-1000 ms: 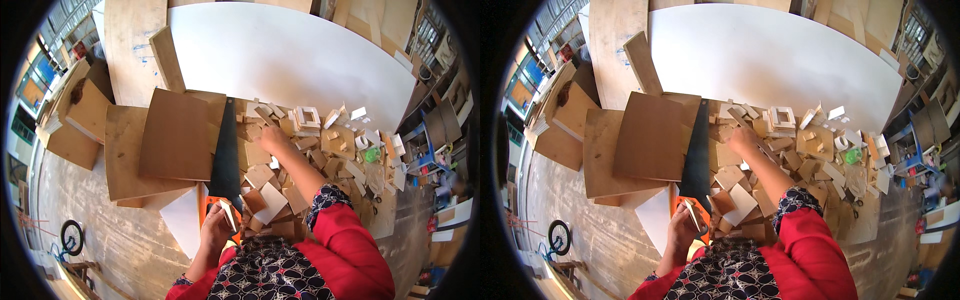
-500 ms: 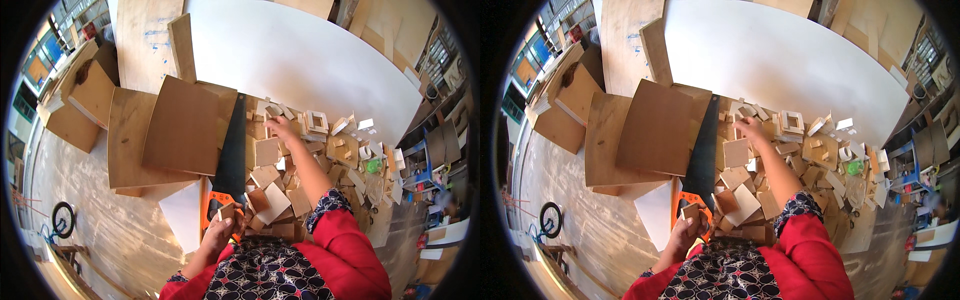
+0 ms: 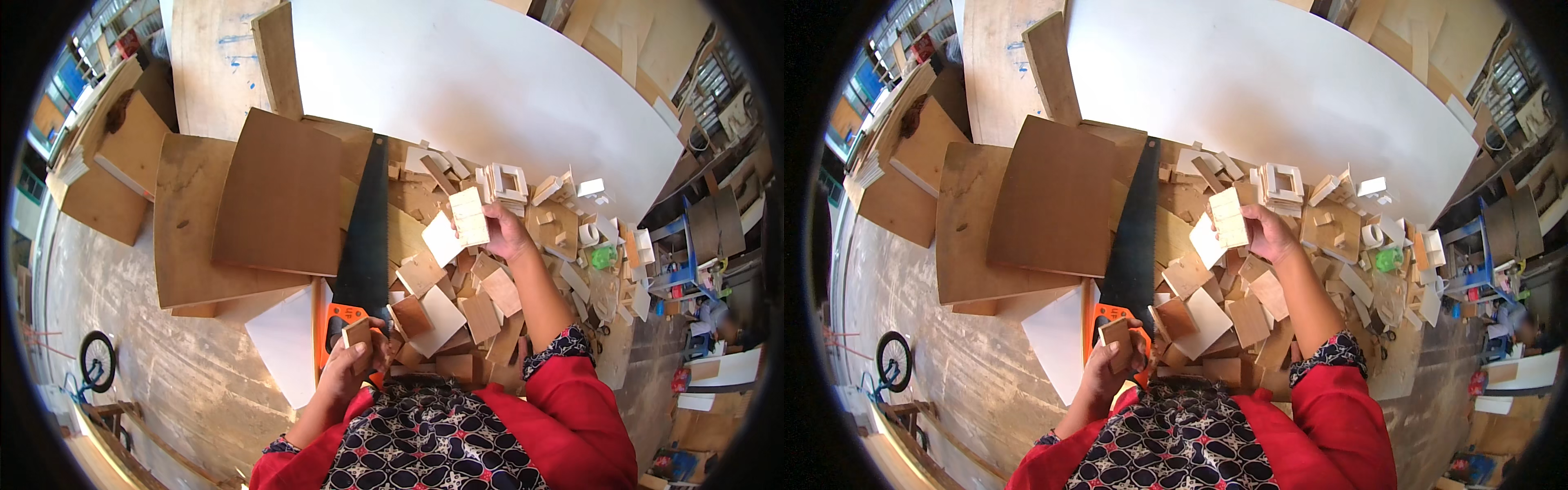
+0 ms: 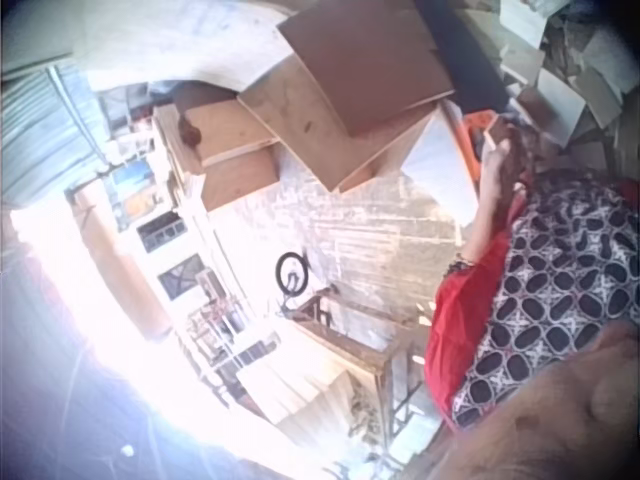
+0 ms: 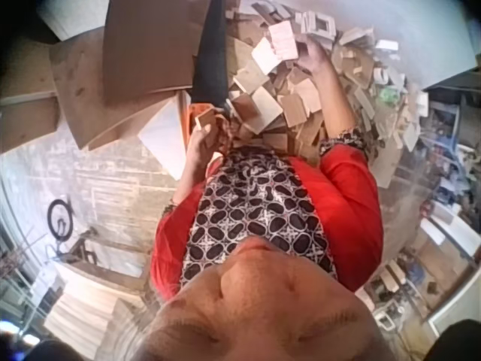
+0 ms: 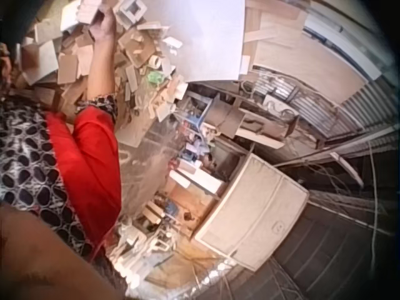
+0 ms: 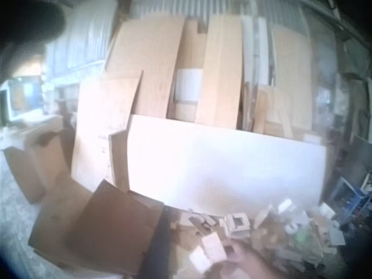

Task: The person organizes small wooden pieces on a workbench, uses a hand saw to cut a small piece of wood, and sands the edges of several wooden components by hand.

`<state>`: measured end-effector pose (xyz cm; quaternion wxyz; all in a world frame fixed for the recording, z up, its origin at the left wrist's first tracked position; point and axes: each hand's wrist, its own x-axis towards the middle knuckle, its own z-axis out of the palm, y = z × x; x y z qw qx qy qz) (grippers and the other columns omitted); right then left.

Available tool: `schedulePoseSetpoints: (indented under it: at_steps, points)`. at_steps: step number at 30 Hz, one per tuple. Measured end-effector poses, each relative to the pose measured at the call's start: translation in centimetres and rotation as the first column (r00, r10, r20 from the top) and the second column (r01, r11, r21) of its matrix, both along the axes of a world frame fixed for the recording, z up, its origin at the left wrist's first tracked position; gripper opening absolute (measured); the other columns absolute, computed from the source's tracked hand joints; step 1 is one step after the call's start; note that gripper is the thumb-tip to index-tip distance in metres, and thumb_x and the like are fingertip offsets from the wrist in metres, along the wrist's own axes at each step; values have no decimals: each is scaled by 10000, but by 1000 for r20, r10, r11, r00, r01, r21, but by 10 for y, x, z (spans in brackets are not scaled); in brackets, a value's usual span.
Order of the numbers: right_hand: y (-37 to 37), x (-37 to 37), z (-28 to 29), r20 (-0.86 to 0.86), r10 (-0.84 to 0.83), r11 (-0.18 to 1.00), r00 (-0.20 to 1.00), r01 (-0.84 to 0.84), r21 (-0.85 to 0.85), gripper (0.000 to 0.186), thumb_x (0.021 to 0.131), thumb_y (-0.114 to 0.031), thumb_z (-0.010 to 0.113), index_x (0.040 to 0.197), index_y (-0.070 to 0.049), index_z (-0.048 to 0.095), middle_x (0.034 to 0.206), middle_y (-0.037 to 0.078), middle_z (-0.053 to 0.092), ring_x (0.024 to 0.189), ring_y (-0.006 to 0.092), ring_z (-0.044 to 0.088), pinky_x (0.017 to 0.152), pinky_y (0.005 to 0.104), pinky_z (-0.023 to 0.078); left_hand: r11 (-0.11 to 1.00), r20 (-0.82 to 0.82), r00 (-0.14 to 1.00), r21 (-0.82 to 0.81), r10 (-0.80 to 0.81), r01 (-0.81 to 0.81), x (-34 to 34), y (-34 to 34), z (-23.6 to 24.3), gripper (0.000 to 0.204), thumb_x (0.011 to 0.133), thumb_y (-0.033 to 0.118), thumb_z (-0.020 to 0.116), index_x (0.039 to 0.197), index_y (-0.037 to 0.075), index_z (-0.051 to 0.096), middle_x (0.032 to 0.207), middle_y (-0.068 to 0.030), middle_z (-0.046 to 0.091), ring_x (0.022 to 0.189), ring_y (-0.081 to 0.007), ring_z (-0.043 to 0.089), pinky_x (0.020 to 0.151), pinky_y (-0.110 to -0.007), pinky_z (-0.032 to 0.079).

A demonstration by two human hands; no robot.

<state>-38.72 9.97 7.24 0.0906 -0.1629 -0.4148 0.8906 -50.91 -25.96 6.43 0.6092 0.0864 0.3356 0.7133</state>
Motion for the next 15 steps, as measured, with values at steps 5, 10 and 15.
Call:
schedulePoseSetpoints:
  at_steps: [5, 10, 15]
  points:
    - [-1, 8, 9, 225, 56, 912, 973, -141, 386, 607, 749, -224, 690, 1275, 27, 522, 1003, 90, 625, 885, 171, 602, 823, 300, 497, 999, -17, 999, -20, 30, -31, -1, 0, -4, 574, 830, 324, 606, 1289, 25, 436, 920, -110, 581, 746, -180, 550, 690, -301, 446]
    - [-21, -9, 55, 787, 123, 109, 605, -796, 595, 539, 707, -377, 805, 1108, -42, 672, 899, 95, 695, 761, 168, 656, 678, 299, 518, 998, -58, 997, -28, 55, -57, -1, 1, -5, 565, 828, 329, 602, 1277, 20, 452, 922, -105, 585, 747, -159, 550, 679, -266, 440]
    - [-3, -77, 16, 480, -215, 15, 851, -488, 873, 423, 767, -321, 733, 1075, -36, 681, 863, 122, 699, 745, 208, 664, 688, 324, 517, 997, -55, 997, -51, 48, -51, 2, 3, -8, 571, 824, 332, 610, 1274, 15, 456, 920, -96, 586, 751, -158, 559, 696, -261, 452]
